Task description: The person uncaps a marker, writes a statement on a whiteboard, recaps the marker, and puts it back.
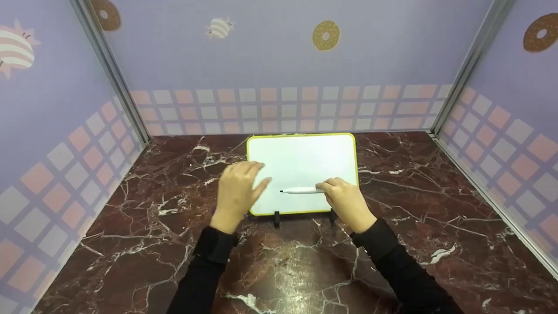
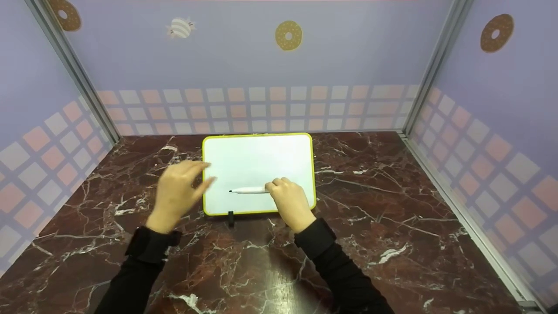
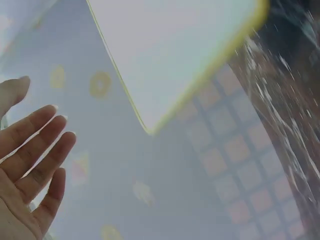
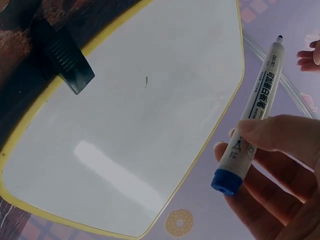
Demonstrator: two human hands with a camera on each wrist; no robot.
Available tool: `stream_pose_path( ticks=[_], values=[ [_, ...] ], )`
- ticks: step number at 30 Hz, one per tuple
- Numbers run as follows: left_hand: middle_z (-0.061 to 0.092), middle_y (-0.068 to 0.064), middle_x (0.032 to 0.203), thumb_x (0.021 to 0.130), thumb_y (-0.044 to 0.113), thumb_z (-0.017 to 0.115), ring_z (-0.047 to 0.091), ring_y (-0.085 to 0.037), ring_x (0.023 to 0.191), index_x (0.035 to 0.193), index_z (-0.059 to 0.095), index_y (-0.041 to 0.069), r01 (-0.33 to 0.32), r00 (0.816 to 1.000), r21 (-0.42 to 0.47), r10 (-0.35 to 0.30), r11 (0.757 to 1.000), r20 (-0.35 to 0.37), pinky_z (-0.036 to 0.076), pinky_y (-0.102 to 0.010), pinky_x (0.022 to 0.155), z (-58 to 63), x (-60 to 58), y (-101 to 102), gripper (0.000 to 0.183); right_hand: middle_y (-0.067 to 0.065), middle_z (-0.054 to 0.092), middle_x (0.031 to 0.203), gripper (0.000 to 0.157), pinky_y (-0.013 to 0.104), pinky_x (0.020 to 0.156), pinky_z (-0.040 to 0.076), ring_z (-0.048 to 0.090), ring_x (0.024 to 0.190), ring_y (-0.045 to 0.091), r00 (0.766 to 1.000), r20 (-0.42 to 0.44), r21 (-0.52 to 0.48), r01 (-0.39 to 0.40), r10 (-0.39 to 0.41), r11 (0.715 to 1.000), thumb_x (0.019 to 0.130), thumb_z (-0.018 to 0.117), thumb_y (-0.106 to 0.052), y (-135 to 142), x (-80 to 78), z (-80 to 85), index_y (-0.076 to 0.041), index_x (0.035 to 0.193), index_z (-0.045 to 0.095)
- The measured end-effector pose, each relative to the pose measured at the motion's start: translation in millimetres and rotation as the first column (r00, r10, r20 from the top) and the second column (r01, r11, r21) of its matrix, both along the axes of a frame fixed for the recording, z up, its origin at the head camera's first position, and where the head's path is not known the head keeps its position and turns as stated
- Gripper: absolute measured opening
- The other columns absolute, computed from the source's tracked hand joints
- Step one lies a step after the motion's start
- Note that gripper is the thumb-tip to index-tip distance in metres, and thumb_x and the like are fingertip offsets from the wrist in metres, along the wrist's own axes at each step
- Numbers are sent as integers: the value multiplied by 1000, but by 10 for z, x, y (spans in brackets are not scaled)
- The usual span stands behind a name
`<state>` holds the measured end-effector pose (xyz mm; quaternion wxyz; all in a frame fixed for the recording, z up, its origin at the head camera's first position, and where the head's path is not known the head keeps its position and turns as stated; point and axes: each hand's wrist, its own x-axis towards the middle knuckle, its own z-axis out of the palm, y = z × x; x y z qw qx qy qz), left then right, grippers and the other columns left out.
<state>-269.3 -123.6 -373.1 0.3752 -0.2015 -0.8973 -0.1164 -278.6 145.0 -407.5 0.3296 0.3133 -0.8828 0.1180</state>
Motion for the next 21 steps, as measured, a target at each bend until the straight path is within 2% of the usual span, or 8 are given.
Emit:
stream_pose_path(
  ticks=[4,9,14,21],
  values=[
    [75,-6,108,82,37,77,71,-23,100,110,73,9,84,996,-63,-86,994,-15,56,-39,95,-73,67,240,40,7,73,89,18,34,67,61,70,82,24,1000,0,4,-2,2,1000,82,74,4,-18,16,1,-6,96,77],
    [75,-3,104,78,34,82,70,-18,97,108,74,10,173,985,-104,-174,979,-1,57,-34,91,-253,74,427,40,7,73,90,17,34,68,61,70,83,24,1000,18,7,-11,11,1000,82,75,3,-42,44,4,-6,97,77],
    [75,-1,99,77,29,84,70,-16,93,105,74,10,206,978,-119,-207,971,4,57,-31,87,-392,63,509,35,6,73,90,17,34,67,61,70,84,23,999,39,13,-25,24,1000,84,74,3,-74,77,5,-7,98,76],
    [75,-1,93,82,23,79,69,-16,84,100,75,10,222,975,-118,-220,968,34,56,-30,77,-466,47,547,23,6,73,88,16,31,66,61,69,82,21,999,22,29,-35,35,999,84,74,3,-114,99,-10,-7,96,77]
  ],
)
